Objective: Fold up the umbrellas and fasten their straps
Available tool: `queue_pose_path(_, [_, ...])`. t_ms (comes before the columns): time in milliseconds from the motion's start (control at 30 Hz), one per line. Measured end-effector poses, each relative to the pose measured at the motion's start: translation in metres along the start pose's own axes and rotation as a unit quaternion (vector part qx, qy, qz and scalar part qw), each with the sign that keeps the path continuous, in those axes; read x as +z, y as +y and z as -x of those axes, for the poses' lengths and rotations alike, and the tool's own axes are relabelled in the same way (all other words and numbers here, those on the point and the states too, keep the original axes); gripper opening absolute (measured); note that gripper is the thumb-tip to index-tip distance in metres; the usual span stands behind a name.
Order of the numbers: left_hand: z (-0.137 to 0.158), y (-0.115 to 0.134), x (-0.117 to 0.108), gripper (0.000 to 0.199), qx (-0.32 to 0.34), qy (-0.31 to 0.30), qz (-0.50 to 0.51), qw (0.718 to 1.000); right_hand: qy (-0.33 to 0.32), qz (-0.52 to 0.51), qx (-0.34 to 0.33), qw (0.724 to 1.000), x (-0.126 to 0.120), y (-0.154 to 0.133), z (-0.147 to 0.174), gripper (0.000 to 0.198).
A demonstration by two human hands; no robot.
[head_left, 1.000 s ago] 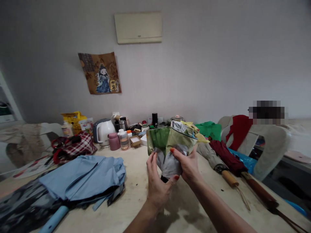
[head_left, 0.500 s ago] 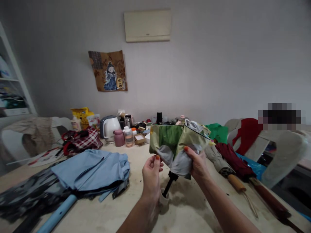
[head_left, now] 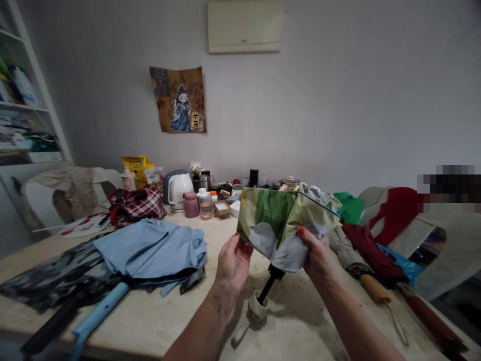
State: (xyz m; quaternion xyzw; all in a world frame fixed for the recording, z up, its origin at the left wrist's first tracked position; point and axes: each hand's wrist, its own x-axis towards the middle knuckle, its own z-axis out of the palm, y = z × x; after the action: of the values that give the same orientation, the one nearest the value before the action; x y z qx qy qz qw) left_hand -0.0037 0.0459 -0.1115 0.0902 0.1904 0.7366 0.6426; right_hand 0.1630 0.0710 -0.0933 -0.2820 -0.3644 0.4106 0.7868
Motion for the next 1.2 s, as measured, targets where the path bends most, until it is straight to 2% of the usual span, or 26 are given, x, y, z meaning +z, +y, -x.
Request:
queue_pose_path(67, [-0.005, 0.003, -0.002, 0.016, 0.004, 0.006, -0.013, 1.0, 0.017, -0.013, 0.042, 0.999, 0.002, -0.001, 0.002, 0.041])
queue_pose_path(133, [-0.012, 0.007, -0.006, 0.02, 0.044, 0.033, -0.048, 0.997, 0.029, -0.02, 0.052, 0.998, 0.004, -0.003, 0.002, 0.043])
queue_pose_path(167, [-0.015, 0.009, -0.008, 0.02, 0.08, 0.047, -0.064, 0.994, 0.037, -0.023, 0.047, 0.998, 0.004, -0.003, 0.001, 0.044])
queue_pose_path(233, [-0.016, 0.01, -0.012, 0.012, 0.206, 0.065, -0.125, 0.969, 0.052, -0.03, 0.037, 0.997, 0.004, -0.005, -0.001, 0.044])
queue_pose_path(267, [-0.014, 0.008, -0.013, 0.007, 0.29, 0.061, -0.18, 0.938, 0.059, -0.031, 0.034, 0.997, 0.004, -0.006, -0.002, 0.045])
queue_pose_path(300, [-0.01, 0.004, -0.015, 0.011, 0.378, 0.043, -0.255, 0.889, 0.062, -0.031, 0.031, 0.997, 0.004, -0.006, -0.002, 0.045])
queue_pose_path(367, [0.0, -0.01, -0.019, 0.044, 0.52, -0.029, -0.428, 0.739, 0.059, -0.024, 0.023, 0.998, 0.005, -0.007, -0.001, 0.045])
queue_pose_path(400, [0.005, -0.019, -0.021, 0.065, 0.552, -0.077, -0.498, 0.665, 0.052, -0.02, 0.02, 0.998, 0.006, -0.007, 0.0, 0.045])
queue_pose_path(433, [0.01, -0.028, -0.023, 0.085, 0.561, -0.12, -0.551, 0.606, 0.043, -0.017, 0.018, 0.999, 0.007, -0.006, 0.002, 0.044])
queue_pose_path(467, [0.013, -0.037, -0.025, 0.101, 0.553, -0.15, -0.591, 0.568, 0.033, -0.016, 0.018, 0.999, 0.009, -0.006, 0.005, 0.045])
queue_pose_path(500, [0.015, -0.045, -0.027, 0.112, 0.534, -0.163, -0.62, 0.552, 0.024, -0.016, 0.02, 0.999, 0.01, -0.005, 0.007, 0.045])
queue_pose_path(567, [0.016, -0.057, -0.029, 0.122, 0.478, -0.154, -0.658, 0.561, 0.013, -0.016, 0.023, 1.0, 0.012, -0.003, 0.011, 0.048])
queue_pose_path(667, [0.014, -0.063, -0.027, 0.119, 0.386, -0.129, -0.674, 0.617, -0.006, -0.006, 0.019, 1.0, 0.013, 0.001, 0.017, 0.052])
queue_pose_path(733, [0.015, -0.06, -0.022, 0.116, 0.34, -0.123, -0.661, 0.658, -0.023, -0.001, 0.002, 1.0, 0.014, 0.002, 0.02, 0.058])
queue_pose_path(833, [0.018, -0.054, -0.015, 0.121, 0.281, -0.129, -0.623, 0.719, -0.03, -0.008, -0.008, 0.999, 0.015, 0.0, 0.021, 0.065])
queue_pose_path(900, [0.02, -0.053, -0.013, 0.127, 0.245, -0.13, -0.61, 0.742, -0.013, -0.021, 0.011, 1.0, 0.016, -0.002, 0.019, 0.066])
queue_pose_path(967, [0.023, -0.055, -0.016, 0.125, 0.227, -0.122, -0.609, 0.75, 0.011, -0.031, 0.015, 0.999, 0.017, -0.004, 0.016, 0.064])
queue_pose_path(1033, [0.026, -0.06, -0.022, 0.11, 0.223, -0.109, -0.613, 0.75, 0.028, -0.033, -0.009, 0.999, 0.016, -0.006, 0.013, 0.063])
queue_pose_path(1100, [0.028, -0.065, -0.028, 0.077, 0.229, -0.105, -0.624, 0.74, 0.038, -0.027, -0.03, 0.998, 0.016, -0.006, 0.011, 0.06])
queue_pose_path(1167, [0.03, -0.068, -0.033, 0.041, 0.247, -0.105, -0.649, 0.712, 0.029, -0.023, -0.022, 0.999, 0.015, -0.007, 0.01, 0.055])
queue_pose_path(1200, [0.03, -0.067, -0.034, 0.031, 0.26, -0.106, -0.661, 0.696, 0.016, -0.025, -0.008, 1.0, 0.014, -0.007, 0.01, 0.053])
